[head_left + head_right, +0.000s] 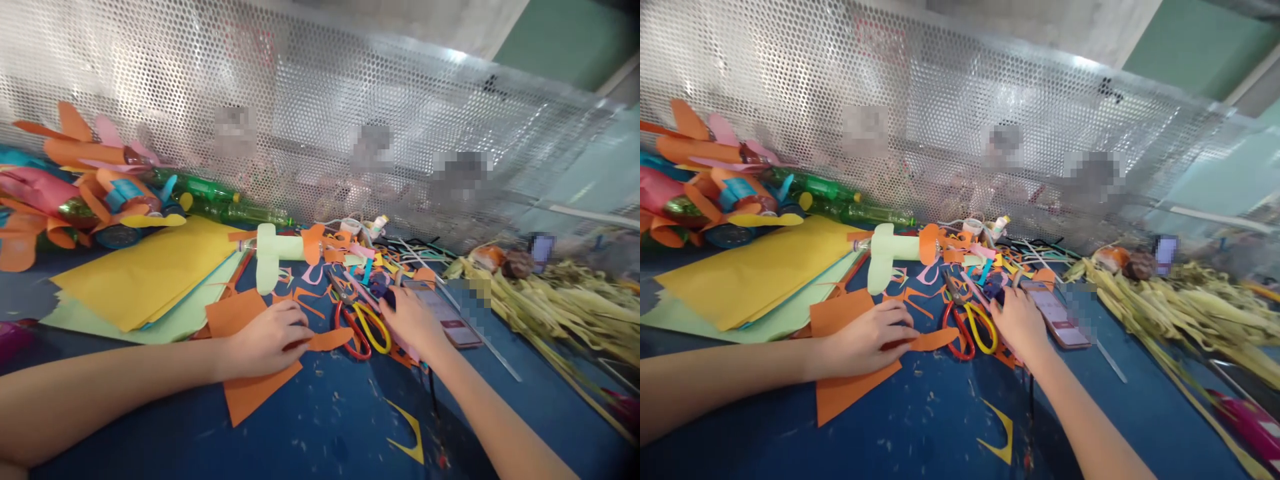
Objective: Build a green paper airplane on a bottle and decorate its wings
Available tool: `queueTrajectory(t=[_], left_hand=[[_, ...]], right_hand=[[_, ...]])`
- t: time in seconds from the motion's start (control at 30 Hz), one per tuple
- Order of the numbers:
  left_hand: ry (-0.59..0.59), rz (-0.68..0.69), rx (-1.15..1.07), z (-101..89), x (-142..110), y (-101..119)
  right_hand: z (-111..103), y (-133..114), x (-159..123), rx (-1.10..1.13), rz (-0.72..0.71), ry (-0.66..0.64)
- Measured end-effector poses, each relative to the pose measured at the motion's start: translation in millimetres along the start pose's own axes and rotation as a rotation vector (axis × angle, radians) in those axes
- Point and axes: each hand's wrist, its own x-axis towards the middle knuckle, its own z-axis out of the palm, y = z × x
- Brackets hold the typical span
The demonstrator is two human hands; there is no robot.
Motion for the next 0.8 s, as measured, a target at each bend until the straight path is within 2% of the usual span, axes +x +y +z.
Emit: queueTrajectory(t=[0.07, 0.27, 0.33, 0.43, 0.47, 0.53, 0.63, 0.7, 0.8], left_hand=[[-0.002, -0.012, -0.005, 1.0, -1.3, -2.1], [0.026, -0.056, -0.021, 2.8, -2.7, -1.3], [0.055, -0.098, 0.012, -4.1, 1.6, 1.3], [0.105, -0.146, 0.077, -27.7, 13.5, -2.0], [0.156, -0.172, 0.093, -38.1, 17.9, -7.2], [0.186, -0.289, 0.121, -58.5, 24.9, -25.3], [0.193, -0.399, 0.245, -79.2, 25.9, -65.4], [0.176, -0.428, 0.332, -83.1, 20.5, -91.9], [0.051, -0.455, 0.296, -78.7, 10.9, -118.5]], right_hand=[[7.5, 3.7, 0.7, 0.023, -0.001, -0.038], [15.0, 9.1, 4.0, 0.133, 0.0, -0.039], [17.7, 11.2, 6.8, 0.157, -0.007, -0.045], [21.6, 13.8, 10.0, 0.203, -0.004, -0.041], [22.3, 14.2, 10.5, 0.22, 0.001, -0.036], [21.9, 14.3, 10.6, 0.252, 0.019, -0.018], [16.3, 13.2, 10.3, 0.297, 0.057, 0.036], [9.7, 11.9, 11.0, 0.328, 0.073, 0.079], [-2.7, 8.1, 12.3, 0.378, 0.07, 0.113]])
